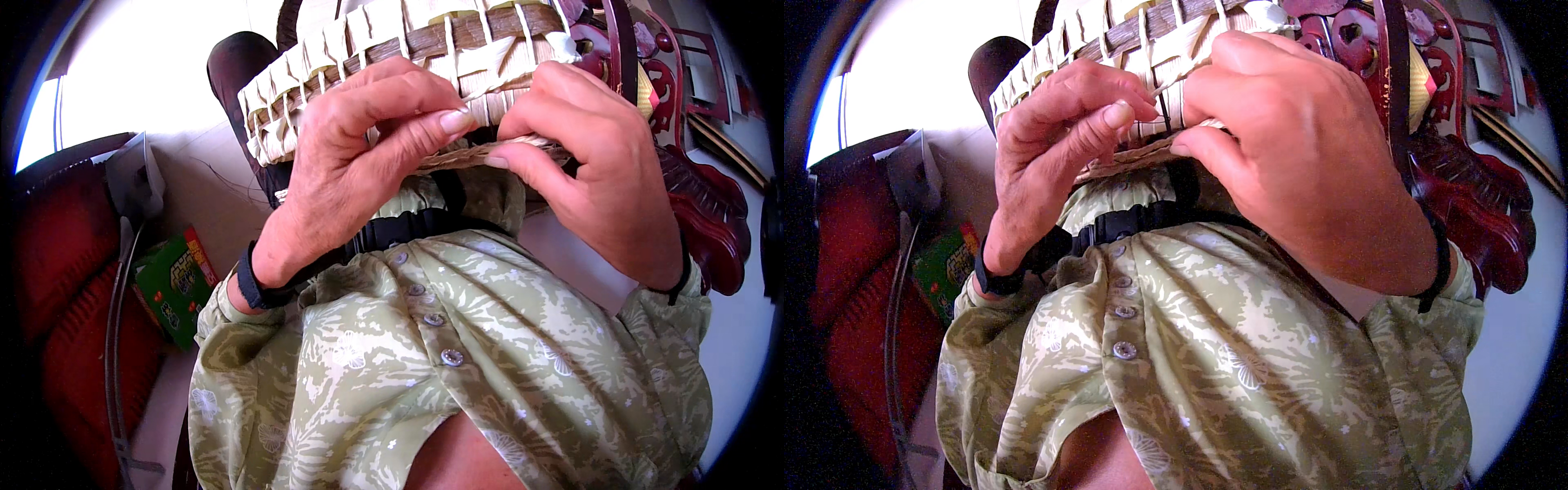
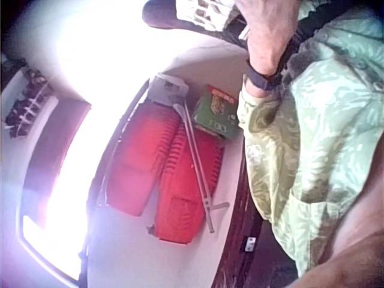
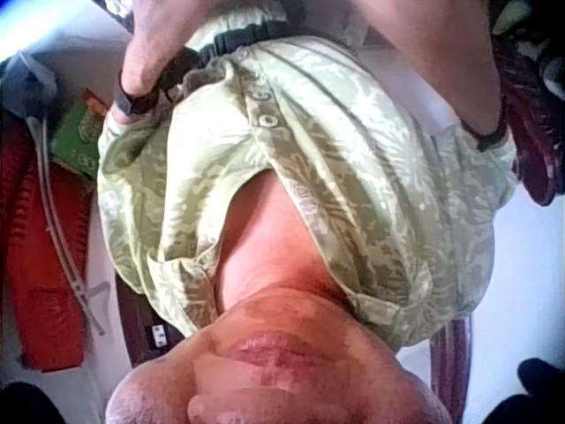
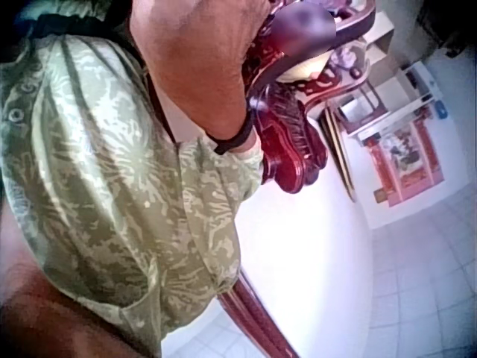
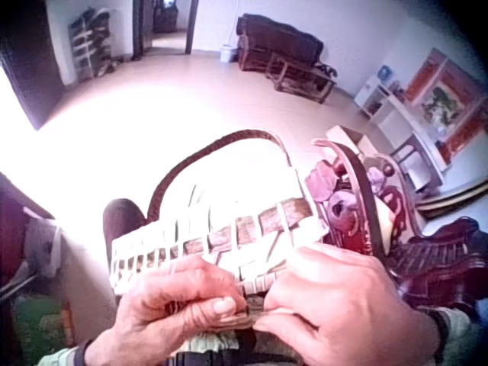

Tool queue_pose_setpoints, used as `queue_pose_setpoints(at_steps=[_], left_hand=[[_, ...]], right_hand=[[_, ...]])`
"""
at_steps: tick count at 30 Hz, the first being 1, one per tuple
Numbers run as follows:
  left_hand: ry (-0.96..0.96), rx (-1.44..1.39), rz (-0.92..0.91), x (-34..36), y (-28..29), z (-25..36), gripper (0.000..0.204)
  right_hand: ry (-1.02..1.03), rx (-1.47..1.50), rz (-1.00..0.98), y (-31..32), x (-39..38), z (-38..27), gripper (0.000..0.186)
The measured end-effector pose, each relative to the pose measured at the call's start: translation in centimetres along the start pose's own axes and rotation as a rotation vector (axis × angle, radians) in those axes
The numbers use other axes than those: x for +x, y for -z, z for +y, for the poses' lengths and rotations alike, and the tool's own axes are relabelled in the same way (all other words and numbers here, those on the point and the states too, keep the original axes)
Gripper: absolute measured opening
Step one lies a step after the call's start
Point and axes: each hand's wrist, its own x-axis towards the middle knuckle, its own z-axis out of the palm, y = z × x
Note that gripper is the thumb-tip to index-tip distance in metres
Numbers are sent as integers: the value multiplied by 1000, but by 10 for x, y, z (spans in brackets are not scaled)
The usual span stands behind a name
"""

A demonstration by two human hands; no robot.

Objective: The person weaves a basket by hand, threading thin strips through the base and sides and securing them by sewing with a needle and thread.

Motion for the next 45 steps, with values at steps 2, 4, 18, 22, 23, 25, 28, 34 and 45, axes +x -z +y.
queue_pose_setpoints(at_steps=[2, 4, 18, 22, 23, 25, 28, 34, 45], left_hand=[[-1, -30, -27, -2, 2, 3, 16], [91, -145, -48, -3, 2, 7, 19], [208, -70, -13, -7, -15, 34, 21], [-121, 138, -49, -11, -24, 31, 7], [-75, 120, -6, -10, -22, 31, 8], [67, -71, 72, 1, -8, 44, 10], [-49, -133, 74, 17, 17, 46, 16], [-395, 37, -93, 21, 46, 58, 29], [270, -778, -31, -43, 0, 59, 25]], right_hand=[[-27, 26, 23, 0, -2, -5, 17], [-31, 38, 61, -4, -4, -7, 17], [68, -12, 202, -25, -11, 4, 16], [109, -4, 149, -23, -11, 7, 16], [112, -1, 130, -22, -11, 8, 16], [43, 13, 67, -21, -15, 11, 20], [6, 40, 66, -23, -18, 13, 25], [63, 113, 70, -20, -13, 16, 25], [17, 130, 35, -27, -18, 14, 27]])
